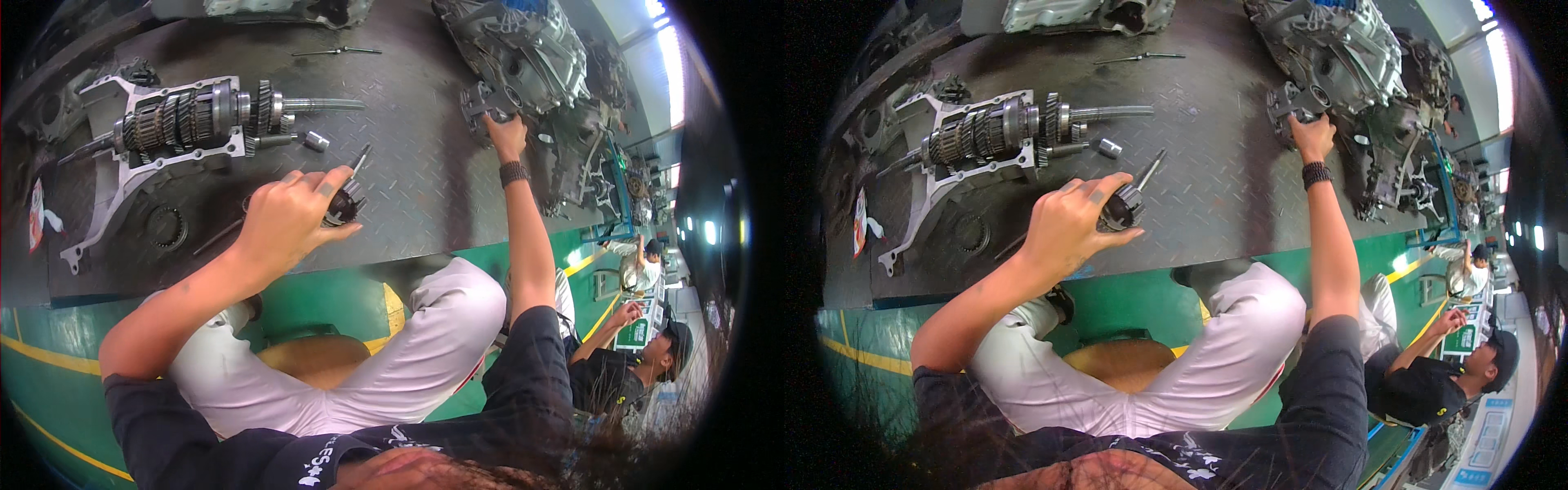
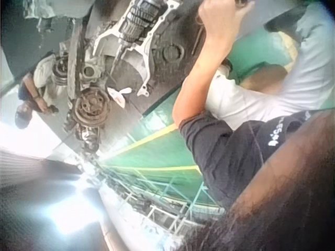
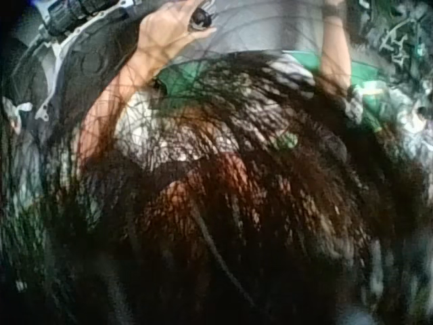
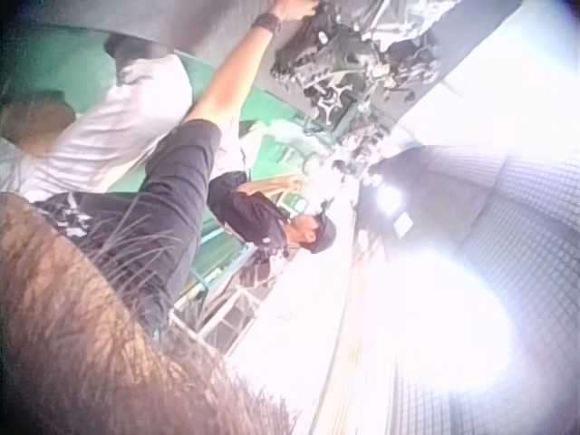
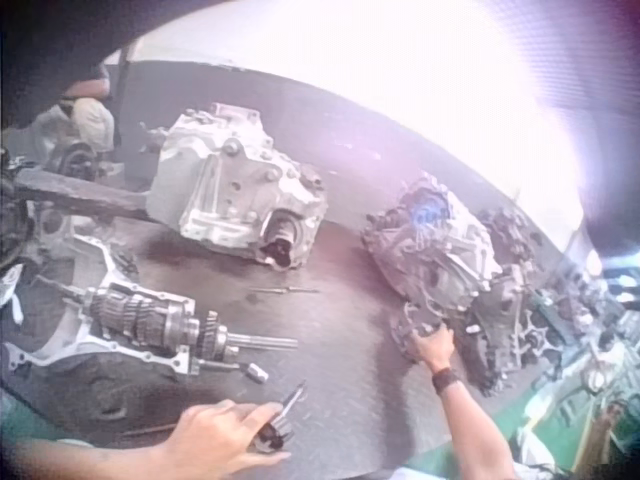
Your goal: The person handles various gear components and shafts from a disassembled transmission on a workbench, picking up individual gears, placing them onto shafts, and rotating the assembly by hand to check the fit.
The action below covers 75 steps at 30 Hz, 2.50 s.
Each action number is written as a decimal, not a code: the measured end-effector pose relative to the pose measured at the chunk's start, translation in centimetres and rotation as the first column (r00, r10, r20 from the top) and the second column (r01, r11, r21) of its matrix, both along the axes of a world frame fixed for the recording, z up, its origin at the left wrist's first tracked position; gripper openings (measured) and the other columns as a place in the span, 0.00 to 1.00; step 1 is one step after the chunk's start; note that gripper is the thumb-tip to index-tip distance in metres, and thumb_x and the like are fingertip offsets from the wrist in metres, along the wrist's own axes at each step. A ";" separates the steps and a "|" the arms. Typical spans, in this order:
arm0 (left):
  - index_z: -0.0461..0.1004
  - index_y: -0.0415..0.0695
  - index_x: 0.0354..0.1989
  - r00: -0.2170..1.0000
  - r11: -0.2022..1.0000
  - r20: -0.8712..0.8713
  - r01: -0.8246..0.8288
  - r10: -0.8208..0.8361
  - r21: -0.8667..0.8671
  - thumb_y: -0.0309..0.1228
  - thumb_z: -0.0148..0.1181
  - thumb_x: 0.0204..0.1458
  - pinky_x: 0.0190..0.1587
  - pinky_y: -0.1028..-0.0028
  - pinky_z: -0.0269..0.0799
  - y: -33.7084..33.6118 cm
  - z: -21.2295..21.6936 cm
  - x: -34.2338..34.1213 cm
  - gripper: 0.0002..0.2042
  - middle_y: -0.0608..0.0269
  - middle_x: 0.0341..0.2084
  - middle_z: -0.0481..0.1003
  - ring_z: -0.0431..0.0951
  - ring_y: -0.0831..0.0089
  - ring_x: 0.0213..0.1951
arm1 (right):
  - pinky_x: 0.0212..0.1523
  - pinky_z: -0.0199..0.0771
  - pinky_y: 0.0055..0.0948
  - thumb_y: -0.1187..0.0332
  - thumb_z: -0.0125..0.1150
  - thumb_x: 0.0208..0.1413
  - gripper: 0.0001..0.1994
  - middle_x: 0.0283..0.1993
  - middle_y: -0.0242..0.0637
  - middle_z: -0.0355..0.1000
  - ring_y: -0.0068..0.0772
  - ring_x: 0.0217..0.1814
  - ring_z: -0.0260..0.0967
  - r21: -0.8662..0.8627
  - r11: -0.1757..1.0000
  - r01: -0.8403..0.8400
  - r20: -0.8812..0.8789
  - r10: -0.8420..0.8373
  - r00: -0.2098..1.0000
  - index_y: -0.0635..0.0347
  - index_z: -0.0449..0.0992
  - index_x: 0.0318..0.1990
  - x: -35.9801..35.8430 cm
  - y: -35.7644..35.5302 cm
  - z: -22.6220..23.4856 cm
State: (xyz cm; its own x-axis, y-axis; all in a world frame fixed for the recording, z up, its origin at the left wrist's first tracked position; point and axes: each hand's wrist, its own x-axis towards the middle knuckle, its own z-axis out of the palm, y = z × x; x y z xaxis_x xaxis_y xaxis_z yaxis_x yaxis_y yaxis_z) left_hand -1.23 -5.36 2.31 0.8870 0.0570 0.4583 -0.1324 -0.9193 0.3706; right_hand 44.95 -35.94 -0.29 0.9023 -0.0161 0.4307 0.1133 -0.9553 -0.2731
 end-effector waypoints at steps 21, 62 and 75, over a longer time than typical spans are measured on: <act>0.78 0.49 0.65 0.998 1.000 0.055 -0.008 0.010 -0.029 0.55 0.82 0.49 0.49 0.56 0.87 0.8 0.3 -0.5 0.37 0.53 0.43 0.87 0.87 0.49 0.42 | 0.72 0.73 0.38 0.53 0.85 0.56 0.39 0.65 0.45 0.78 0.40 0.69 0.76 0.272 0.488 -0.829 -0.032 0.866 0.499 0.70 0.77 0.68 -15.8 7.2 2.4; 0.33 0.48 0.89 0.982 0.928 -0.171 -0.140 0.084 -0.345 0.23 0.84 0.40 0.49 0.55 0.86 -0.5 -0.9 -1.1 0.71 0.46 0.42 0.86 0.89 0.45 0.45 | 0.59 0.84 0.51 0.59 0.77 0.60 0.40 0.54 0.66 0.83 0.65 0.58 0.83 0.588 0.174 -0.790 -0.272 0.962 0.010 0.69 0.66 0.74 -33.4 14.0 5.6; 0.35 0.51 0.89 0.992 0.945 -0.093 -0.106 0.081 -0.309 0.26 0.87 0.41 0.54 0.56 0.83 -0.6 0.0 -1.2 0.72 0.49 0.47 0.84 0.87 0.50 0.48 | 0.61 0.85 0.43 0.60 0.81 0.57 0.37 0.56 0.58 0.84 0.54 0.58 0.86 0.558 0.228 -0.798 -0.230 0.966 0.115 0.68 0.74 0.70 -33.4 13.7 6.4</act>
State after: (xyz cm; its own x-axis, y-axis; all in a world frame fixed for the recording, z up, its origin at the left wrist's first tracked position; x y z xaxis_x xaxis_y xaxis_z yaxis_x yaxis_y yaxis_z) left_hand -2.47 -5.98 2.30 0.9029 0.2706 0.3340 -0.0108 -0.7625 0.6469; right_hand 11.59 -22.28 6.14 0.3718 0.9196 0.1271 0.6139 -0.1409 -0.7767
